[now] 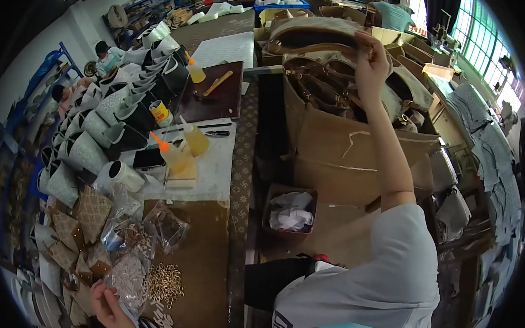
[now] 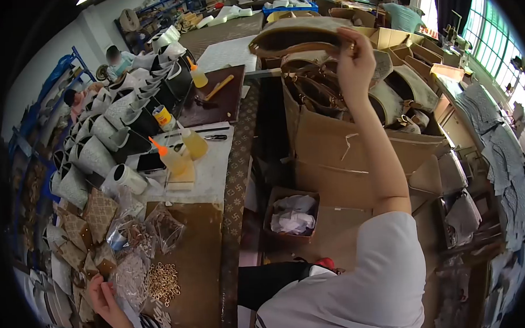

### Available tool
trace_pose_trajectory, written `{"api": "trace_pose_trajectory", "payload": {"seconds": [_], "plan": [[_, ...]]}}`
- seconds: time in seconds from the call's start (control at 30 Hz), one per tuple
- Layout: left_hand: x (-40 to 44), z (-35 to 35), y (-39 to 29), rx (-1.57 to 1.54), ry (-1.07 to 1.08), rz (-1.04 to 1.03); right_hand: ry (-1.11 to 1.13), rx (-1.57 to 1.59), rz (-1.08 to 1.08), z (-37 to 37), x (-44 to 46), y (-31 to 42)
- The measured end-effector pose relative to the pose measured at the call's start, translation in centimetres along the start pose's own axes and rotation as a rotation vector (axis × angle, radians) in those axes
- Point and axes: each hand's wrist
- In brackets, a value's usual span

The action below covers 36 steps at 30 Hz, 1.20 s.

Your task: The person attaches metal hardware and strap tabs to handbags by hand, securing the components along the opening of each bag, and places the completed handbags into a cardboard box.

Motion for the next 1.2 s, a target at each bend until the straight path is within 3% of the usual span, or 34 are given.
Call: {"api": "trace_pose_trajectory", "payload": {"seconds": [0.03, 0.1, 0.13, 0.27, 0.37, 0.47, 0.5, 0.53, 0.57, 0.6, 0.67, 0.87, 0.93, 1.07, 1.17, 1.2], "plan": [[1.3, -0.1, 3.0, -0.049, 0.016, -0.045, -0.053, -0.001, 0.076, 1.2, 0.8, -1.7], [2.5, -1.2, 5.9, -0.108, 0.053, -0.085, -0.024, -0.358, 0.399, 3.9, 1.5, -4.5], [2.8, -1.9, 6.5, -0.119, 0.076, -0.082, 0.038, -0.498, 0.432, 5.1, 0.8, -5.2], [3.5, -3.7, 9.3, -0.135, 0.178, -0.011, 0.611, -0.765, 0.105, 11.3, -4.0, -14.2], [4.0, -3.6, 11.5, -0.12, 0.205, 0.056, 0.662, -0.806, 0.019, 9.9, -5.1, -12.0], [5.4, -1.6, 16.3, -0.041, 0.192, 0.084, 0.763, -1.055, 0.189, 9.5, -4.9, -11.7], [5.6, -0.8, 17.5, 0.011, 0.169, 0.0, 0.83, -0.924, 0.02, 9.4, -4.7, -11.5], [6.1, 0.2, 18.8, 0.088, 0.13, -0.071, 0.934, -1.095, 0.327, 9.5, -4.3, -11.9], [6.6, 1.1, 21.1, 0.079, 0.056, -0.154, 0.963, -1.051, 0.335, 8.8, -4.6, -12.3], [7.2, 2.5, 22.3, 0.203, 0.009, -0.19, 0.979, -1.009, 0.317, 8.4, -4.7, -12.3], [8.4, 5.1, 25.5, 0.226, -0.073, -0.002, 0.99, -0.978, 0.299, 8.1, -4.5, -12.8], [12.8, 7.9, 34.5, 0.575, -0.446, 0.222, 0.918, -1.087, 0.333, 5.3, -5.5, -12.6], [14.6, 7.4, 34.6, 0.654, -0.448, 0.232, 0.89, -1.102, 0.345, 4.1, -6.5, -11.1], [18.7, 7.0, 35.1, 0.94, -0.349, -0.03, 0.799, -1.043, 0.371, 0.6, -8.0, -8.4], [21.1, 8.7, 35.9, 0.962, -0.07, 0.131, 0.713, -0.881, 0.399, -3.4, -10.4, -5.6], [20.6, 9.9, 34.9, 0.987, -0.037, 0.101, 0.688, -0.81, 0.407, -4.9, -11.4, -4.4]]}}
Point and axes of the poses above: each hand's wrist, its own x-axis towards the middle knuckle, its own z-axis out of the back of the hand, y = z × x, and after that the axes turned 6 degrees about -y, right-handed
